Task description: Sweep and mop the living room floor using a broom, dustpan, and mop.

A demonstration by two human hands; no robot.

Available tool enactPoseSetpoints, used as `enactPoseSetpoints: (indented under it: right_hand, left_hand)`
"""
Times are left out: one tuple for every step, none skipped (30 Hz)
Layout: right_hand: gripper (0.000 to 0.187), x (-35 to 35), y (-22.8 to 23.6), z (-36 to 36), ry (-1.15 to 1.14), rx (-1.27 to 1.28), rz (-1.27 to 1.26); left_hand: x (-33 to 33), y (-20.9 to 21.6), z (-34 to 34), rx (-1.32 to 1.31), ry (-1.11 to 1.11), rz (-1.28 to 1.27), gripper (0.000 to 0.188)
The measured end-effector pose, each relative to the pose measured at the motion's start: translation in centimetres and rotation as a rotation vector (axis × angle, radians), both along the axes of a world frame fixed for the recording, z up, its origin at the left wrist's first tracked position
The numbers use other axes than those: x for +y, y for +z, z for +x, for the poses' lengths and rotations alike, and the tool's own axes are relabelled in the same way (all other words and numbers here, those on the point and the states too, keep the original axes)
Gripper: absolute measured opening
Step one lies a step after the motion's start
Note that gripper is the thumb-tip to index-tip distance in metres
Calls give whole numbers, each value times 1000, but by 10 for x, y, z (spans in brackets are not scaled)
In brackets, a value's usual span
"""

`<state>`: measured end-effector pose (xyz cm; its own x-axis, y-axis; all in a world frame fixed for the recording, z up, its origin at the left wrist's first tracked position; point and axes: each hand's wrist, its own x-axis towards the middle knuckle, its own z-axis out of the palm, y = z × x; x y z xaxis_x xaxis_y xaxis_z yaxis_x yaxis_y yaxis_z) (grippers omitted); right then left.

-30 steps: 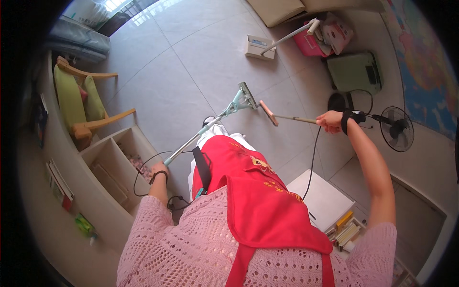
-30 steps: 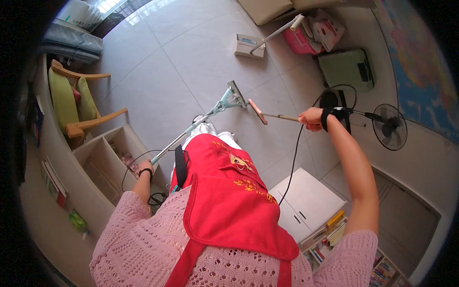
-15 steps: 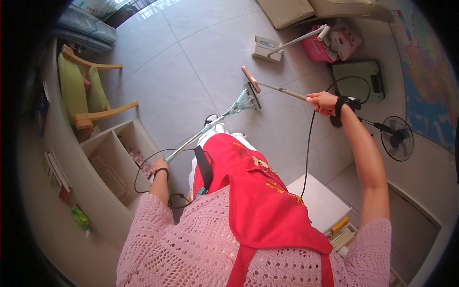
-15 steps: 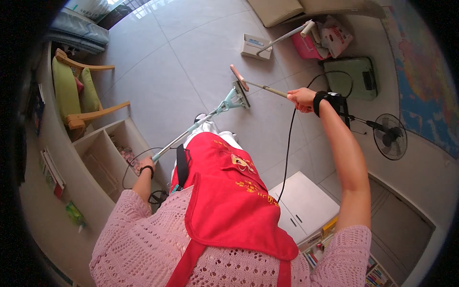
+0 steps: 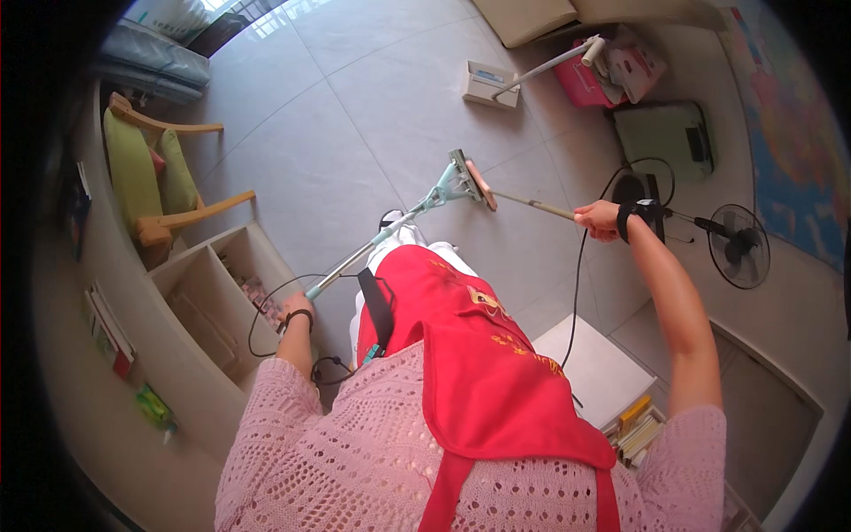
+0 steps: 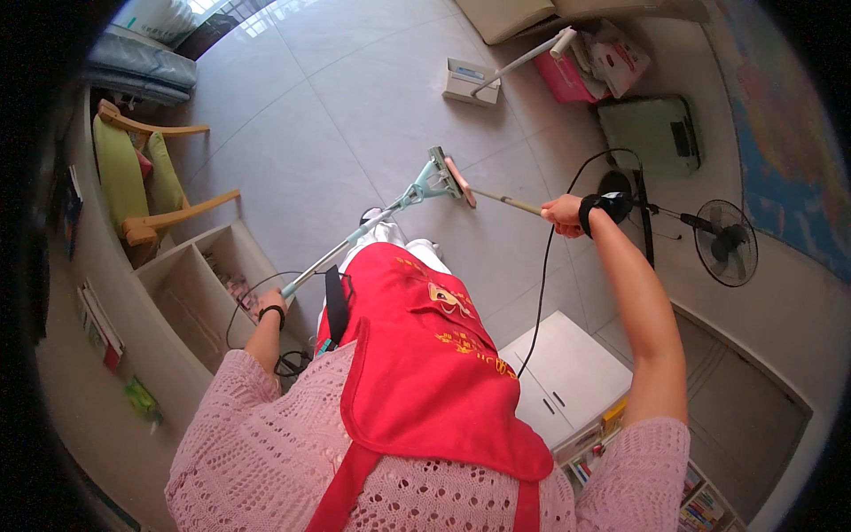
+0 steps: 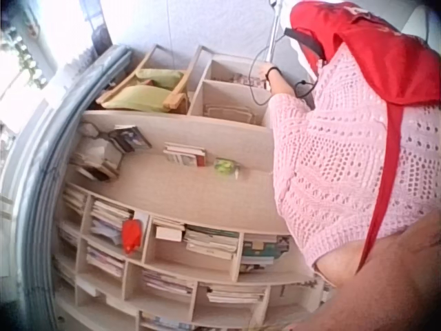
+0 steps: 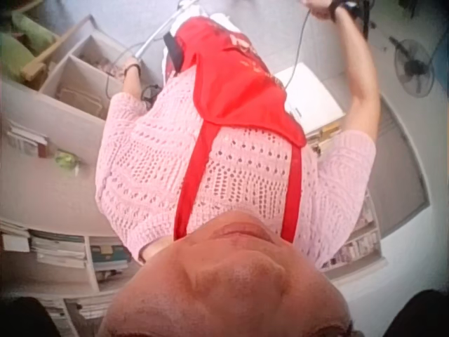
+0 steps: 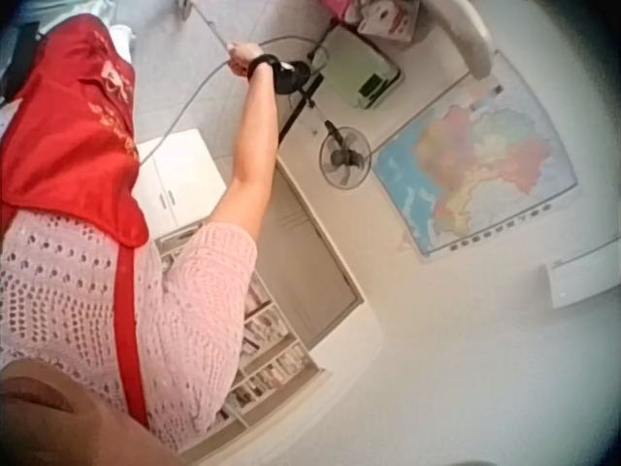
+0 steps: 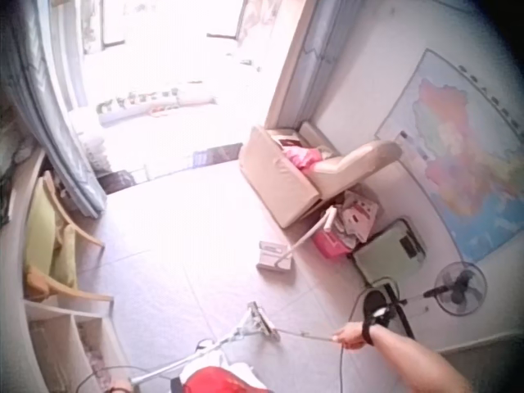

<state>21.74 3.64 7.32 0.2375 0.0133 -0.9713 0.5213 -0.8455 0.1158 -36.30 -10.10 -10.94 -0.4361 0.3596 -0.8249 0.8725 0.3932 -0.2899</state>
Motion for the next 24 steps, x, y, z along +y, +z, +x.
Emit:
enactPoseSetpoints:
  right_hand:
    - [41,-7,-3,6,-9,-3,-1]
    - [41,-16,-6,11,21,-28,-29]
    - [40,-23,-8,13,55,-49,-58]
    - [40,-33,-11,19,47,-23,-70]
    - [18,-45,-14,25,28,11,-68]
    - [20,-56,-13,28,32,-1,-62]
    - [22,-65,-10,29,38,-10,-54]
    - [30,-74,-5,32,43,-9,-15]
    - [39,-85,-2,39,24,1,-21]
    - [40,-95,4,40,4,-15,-13]
    - [41,-106,10,39,-19,-32,-5]
    - [42,-114,21,32,-62,-50,20]
    - [42,-123,30,26,-108,-69,44]
    - [42,-137,32,29,-142,-53,56]
    - [44,-140,47,15,-203,-77,69]
    - [46,-157,50,15,-279,-60,115]
    - [47,-173,52,17,-354,-41,162]
    - [49,-189,55,18,-511,16,199]
    - [50,-200,63,10,-676,45,230]
    - [49,-221,59,13,-894,131,246]
    - [48,-240,54,17,-1107,223,265]
    - [51,-253,53,12,-1202,244,278]
    - [46,-263,50,4,-1182,215,319]
    - [44,-272,51,-4,-1133,207,344]
  left_hand:
    - [2,3,2,6,9,-3,30]
    - [3,4,4,12,17,-7,29]
    - [1,4,3,12,12,-9,29]
    - [0,3,1,0,8,3,29]
    - [-1,1,1,-12,3,15,29]
    - [-2,0,1,-13,2,13,29]
    - [-1,-2,0,-14,-6,13,28]
    - [-1,-3,0,-16,-15,13,28]
    - [3,0,4,-17,-23,15,28]
    - [6,5,10,-13,-119,24,28]
    - [10,8,13,-10,-217,33,28]
    - [10,6,10,-6,-223,35,28]
    - [8,0,6,-39,-229,45,27]
    - [7,-3,2,-71,-236,56,26]
    - [9,-1,1,-68,-248,61,26]
    - [10,2,-1,-102,-319,170,24]
    - [13,6,-2,-136,-389,279,24]
    - [18,17,0,-137,-410,328,23]
    - [25,29,-1,-136,-433,334,23]
    - [32,41,-2,-128,-454,293,24]
    - [37,51,-3,-117,-470,257,24]
    - [34,49,-17,-150,-480,228,25]
    - [28,50,-33,-181,-489,200,27]
    - [24,62,-36,-204,-482,215,28]
